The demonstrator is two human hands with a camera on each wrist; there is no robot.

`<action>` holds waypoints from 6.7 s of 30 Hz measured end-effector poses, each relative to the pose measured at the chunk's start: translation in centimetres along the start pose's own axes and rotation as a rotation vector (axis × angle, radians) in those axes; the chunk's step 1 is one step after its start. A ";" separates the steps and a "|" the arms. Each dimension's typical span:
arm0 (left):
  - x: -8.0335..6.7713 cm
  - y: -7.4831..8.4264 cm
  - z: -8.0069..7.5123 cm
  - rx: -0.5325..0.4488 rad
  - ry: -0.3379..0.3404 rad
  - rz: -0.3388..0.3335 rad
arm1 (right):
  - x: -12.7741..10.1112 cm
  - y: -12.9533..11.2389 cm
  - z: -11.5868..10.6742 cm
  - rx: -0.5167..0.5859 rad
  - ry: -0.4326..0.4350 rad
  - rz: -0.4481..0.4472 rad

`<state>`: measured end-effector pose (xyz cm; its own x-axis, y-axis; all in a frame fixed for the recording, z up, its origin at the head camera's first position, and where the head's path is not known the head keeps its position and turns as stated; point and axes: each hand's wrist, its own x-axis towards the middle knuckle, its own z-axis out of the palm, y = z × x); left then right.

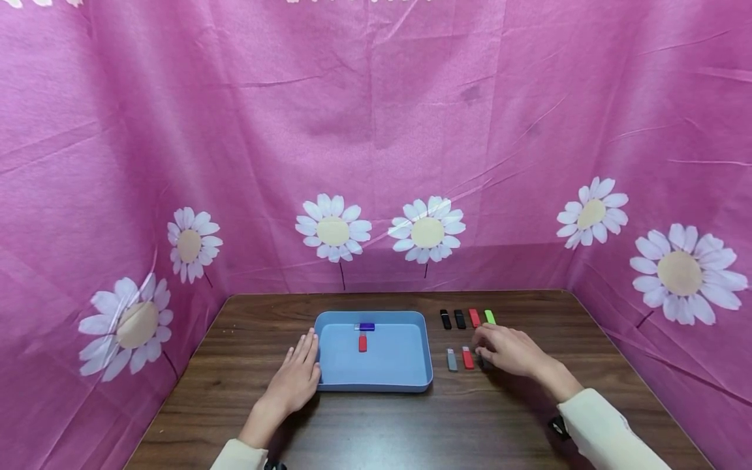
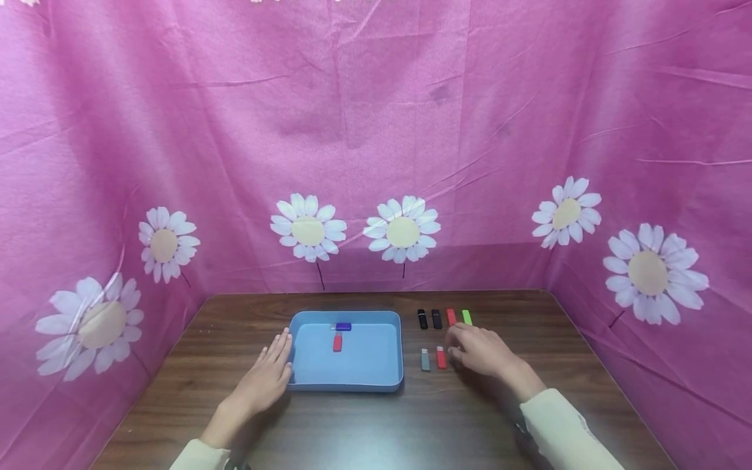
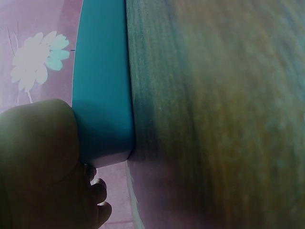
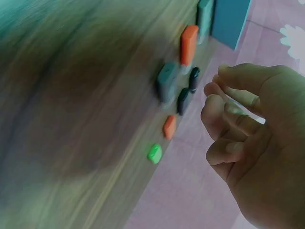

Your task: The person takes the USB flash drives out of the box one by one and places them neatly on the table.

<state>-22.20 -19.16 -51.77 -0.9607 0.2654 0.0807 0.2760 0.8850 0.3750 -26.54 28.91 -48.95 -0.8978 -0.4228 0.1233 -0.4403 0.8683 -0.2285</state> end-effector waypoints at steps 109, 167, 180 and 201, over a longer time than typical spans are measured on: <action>0.1 0.1 -0.1 0.004 -0.018 -0.024 | 16.2 -16.8 4.0 -0.127 -0.331 -0.187; -0.1 0.0 0.1 0.004 0.039 0.030 | 14.4 -15.8 2.3 -0.066 -0.271 -0.205; -0.2 0.3 -0.4 0.044 0.017 0.022 | 12.5 -14.3 0.9 -0.054 -0.210 -0.237; -0.1 0.5 -0.5 0.025 0.009 0.019 | 8.7 -10.3 -2.1 -0.042 -0.160 -0.145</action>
<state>-21.96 -18.94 -51.10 -0.9555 0.2789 0.0959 0.2947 0.8890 0.3505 -29.83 16.79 -43.46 -0.8170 -0.5766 -0.0036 -0.5668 0.8042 -0.1788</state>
